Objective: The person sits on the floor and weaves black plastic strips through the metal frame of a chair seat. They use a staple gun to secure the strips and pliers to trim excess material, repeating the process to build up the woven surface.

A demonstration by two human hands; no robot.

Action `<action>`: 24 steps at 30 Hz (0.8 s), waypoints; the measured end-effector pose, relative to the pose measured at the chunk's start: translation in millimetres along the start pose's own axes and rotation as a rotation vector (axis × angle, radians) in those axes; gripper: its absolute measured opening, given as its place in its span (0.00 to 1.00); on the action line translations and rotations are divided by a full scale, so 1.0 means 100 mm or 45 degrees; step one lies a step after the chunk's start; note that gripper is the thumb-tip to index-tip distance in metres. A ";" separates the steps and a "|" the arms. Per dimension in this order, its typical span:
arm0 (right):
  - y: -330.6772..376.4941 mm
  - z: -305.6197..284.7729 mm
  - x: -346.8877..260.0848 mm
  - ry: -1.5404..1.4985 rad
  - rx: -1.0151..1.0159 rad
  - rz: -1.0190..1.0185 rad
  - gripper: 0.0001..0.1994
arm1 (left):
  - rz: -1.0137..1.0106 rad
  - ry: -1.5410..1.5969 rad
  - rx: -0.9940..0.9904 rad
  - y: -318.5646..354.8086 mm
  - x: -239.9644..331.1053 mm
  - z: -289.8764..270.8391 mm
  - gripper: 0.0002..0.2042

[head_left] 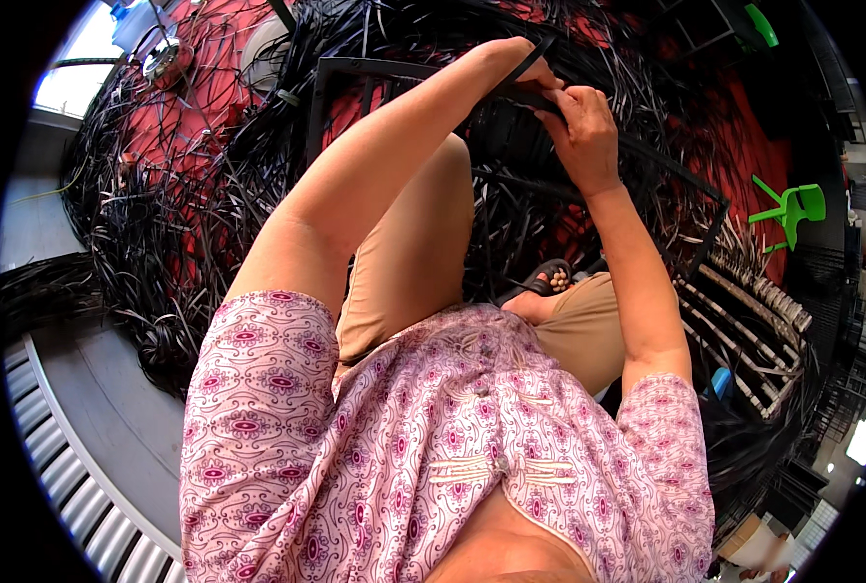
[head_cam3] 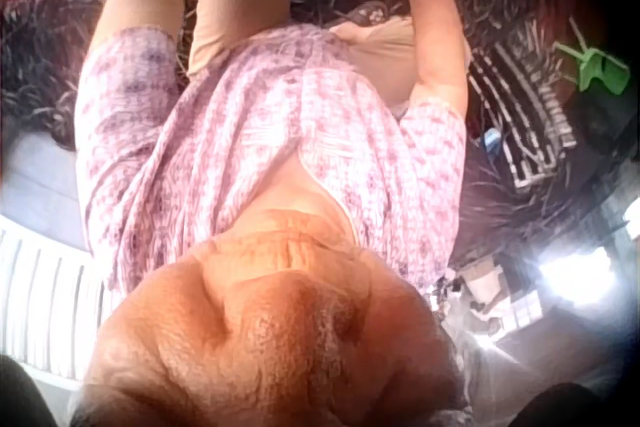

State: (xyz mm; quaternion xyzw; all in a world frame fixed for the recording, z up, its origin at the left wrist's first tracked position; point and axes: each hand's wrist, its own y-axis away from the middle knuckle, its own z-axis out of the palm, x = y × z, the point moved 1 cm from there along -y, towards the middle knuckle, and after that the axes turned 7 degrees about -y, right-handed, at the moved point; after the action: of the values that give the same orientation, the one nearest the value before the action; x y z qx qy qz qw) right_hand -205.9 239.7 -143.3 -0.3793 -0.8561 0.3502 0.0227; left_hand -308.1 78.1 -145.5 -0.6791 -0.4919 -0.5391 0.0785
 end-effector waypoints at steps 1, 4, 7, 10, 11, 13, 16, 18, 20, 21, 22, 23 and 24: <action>-0.01 0.01 0.00 -0.001 0.005 0.015 0.15 | 0.081 -0.041 0.114 0.04 0.00 -0.01 0.15; -0.03 0.01 -0.02 -0.026 0.015 0.055 0.14 | 0.129 0.420 0.308 0.21 -0.02 -0.06 0.17; -0.04 0.01 -0.03 -0.046 -0.033 0.097 0.12 | 0.637 0.831 0.653 0.58 -0.13 -0.16 0.23; -0.06 0.01 -0.01 -0.035 -0.014 0.078 0.11 | 0.712 0.736 0.547 1.16 -0.41 -0.32 0.25; -0.07 0.02 0.00 -0.034 -0.014 0.068 0.12 | 0.551 0.713 0.494 1.42 -0.56 -0.37 0.25; -0.08 0.02 0.03 -0.041 -0.004 0.068 0.12 | 0.385 1.061 0.195 1.97 -0.83 -0.61 0.24; -0.07 0.01 0.06 -0.012 0.019 0.047 0.12 | 0.774 1.015 -0.046 2.81 -1.19 -0.87 0.27; -0.06 -0.01 0.08 -0.016 0.009 0.047 0.13 | 0.524 0.859 0.217 3.36 -1.45 -1.02 0.32; -0.05 -0.05 0.09 -0.049 0.008 0.051 0.13 | 0.118 0.282 0.563 3.79 -1.68 -1.30 0.27; -0.04 -0.05 0.08 -0.053 -0.004 0.069 0.12 | 0.008 0.150 0.680 4.00 -1.79 -1.47 0.22; -0.04 -0.06 0.08 -0.053 -0.034 0.076 0.12 | -0.067 0.075 0.820 4.21 -1.88 -1.68 0.20; -0.04 -0.06 0.08 -0.054 -0.018 0.068 0.12 | -0.108 0.111 1.005 4.40 -1.97 -1.89 0.19; -0.04 -0.06 0.07 -0.052 -0.023 0.053 0.12 | -0.137 0.087 1.152 4.60 -2.03 -2.11 0.17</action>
State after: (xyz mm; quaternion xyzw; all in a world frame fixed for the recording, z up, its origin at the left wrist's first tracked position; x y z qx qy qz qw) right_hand -211.6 246.5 -137.7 -0.3901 -0.8514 0.3505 -0.0054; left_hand -87.1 -406.0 -29.1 -0.5318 -0.7098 -0.2953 0.3552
